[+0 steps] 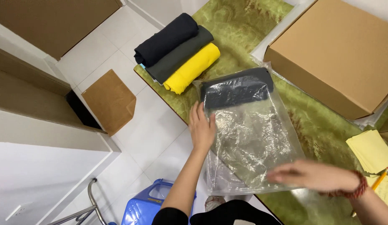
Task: The person folds a pair of black pants on a table and places them in a stack. They then retrieve a cardboard box and a plastic bag, place the folded pants inside the bag, and seal it.
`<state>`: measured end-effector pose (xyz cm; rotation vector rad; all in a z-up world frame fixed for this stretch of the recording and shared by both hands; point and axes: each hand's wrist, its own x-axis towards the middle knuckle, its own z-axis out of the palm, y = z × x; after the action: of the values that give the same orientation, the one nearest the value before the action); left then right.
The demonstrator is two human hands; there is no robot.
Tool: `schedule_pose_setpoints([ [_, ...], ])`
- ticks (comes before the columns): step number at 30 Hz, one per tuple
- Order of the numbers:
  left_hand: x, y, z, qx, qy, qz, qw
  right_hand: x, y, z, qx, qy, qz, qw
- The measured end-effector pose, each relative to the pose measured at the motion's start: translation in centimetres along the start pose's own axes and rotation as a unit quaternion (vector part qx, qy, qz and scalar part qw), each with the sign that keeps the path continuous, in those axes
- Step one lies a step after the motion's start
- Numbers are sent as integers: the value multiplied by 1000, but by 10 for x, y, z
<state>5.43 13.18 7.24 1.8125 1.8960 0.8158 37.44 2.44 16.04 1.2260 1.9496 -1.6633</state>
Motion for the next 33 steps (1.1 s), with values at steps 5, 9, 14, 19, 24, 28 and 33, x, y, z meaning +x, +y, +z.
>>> schedule_pose_setpoints([
  [5,52,16,38,100,-19,118,988,81,2,-103,-34,426,19,904],
  [9,70,31,57,142,-68,162,974,158,29,-126,-145,568,-19,810],
  [14,46,7,86,165,-84,164,969,167,37,-88,-131,419,166,883],
  [19,17,-25,100,203,-91,202,954,180,83,-46,-158,384,212,885],
  [24,-10,-43,109,177,-91,231,952,185,72,-31,-143,498,187,834],
  [28,-26,-41,111,138,-106,246,954,202,36,-20,-166,473,104,859],
  [33,-13,-60,119,154,-135,248,947,218,44,-12,-227,416,85,876],
])
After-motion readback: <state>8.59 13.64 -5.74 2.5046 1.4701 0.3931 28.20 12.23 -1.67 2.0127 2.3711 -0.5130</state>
